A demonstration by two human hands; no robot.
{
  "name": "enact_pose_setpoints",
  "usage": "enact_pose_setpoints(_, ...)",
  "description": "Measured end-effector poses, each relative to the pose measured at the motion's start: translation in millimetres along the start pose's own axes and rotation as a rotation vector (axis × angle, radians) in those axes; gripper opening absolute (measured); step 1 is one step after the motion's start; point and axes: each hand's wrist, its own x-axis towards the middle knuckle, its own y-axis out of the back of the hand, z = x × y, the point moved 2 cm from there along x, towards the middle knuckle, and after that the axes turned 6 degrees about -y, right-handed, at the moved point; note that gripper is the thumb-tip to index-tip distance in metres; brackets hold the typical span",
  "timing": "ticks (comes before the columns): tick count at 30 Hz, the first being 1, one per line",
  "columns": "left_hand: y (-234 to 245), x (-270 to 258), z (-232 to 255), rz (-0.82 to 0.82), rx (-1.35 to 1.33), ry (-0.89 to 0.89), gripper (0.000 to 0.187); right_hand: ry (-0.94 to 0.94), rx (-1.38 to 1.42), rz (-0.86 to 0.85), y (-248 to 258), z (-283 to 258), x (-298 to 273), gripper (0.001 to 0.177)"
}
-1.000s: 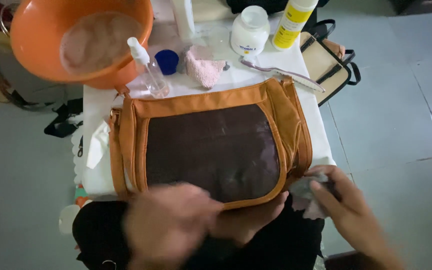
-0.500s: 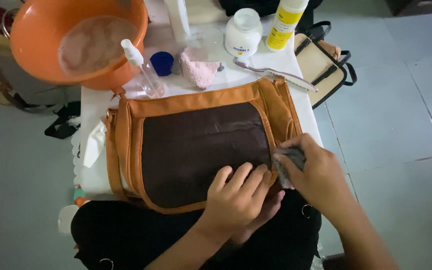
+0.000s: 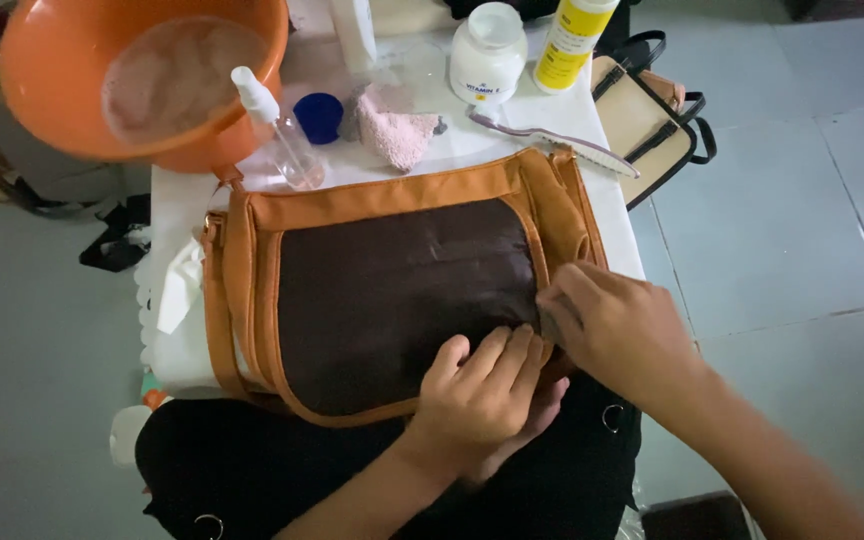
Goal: Cleaning the mesh area of a leather bag using a cleaning solution and a toothbrush.
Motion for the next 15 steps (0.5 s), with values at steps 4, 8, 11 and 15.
enact_pose_setpoints(4,1,3,-1,0.008,0.007,0.008,0.037,-0.091,0.054,-0.141,-2,6,-2,0.009)
enact_pose_setpoints(8,4,1,-1,0.003,-0.013,0.013,0.030,-0.110,0.017,-0.242,-5,9,-4,0.005)
enact_pose_setpoints(11,3,3,-2,0.001,-0.018,0.021,0.032,-0.089,-0.062,-0.177,-9,12,3,0.007)
enact_pose_setpoints(15,7,5,-5,-0.055,-0.086,0.033,0.032,-0.107,-0.089,-0.506,-3,11,5,0.011)
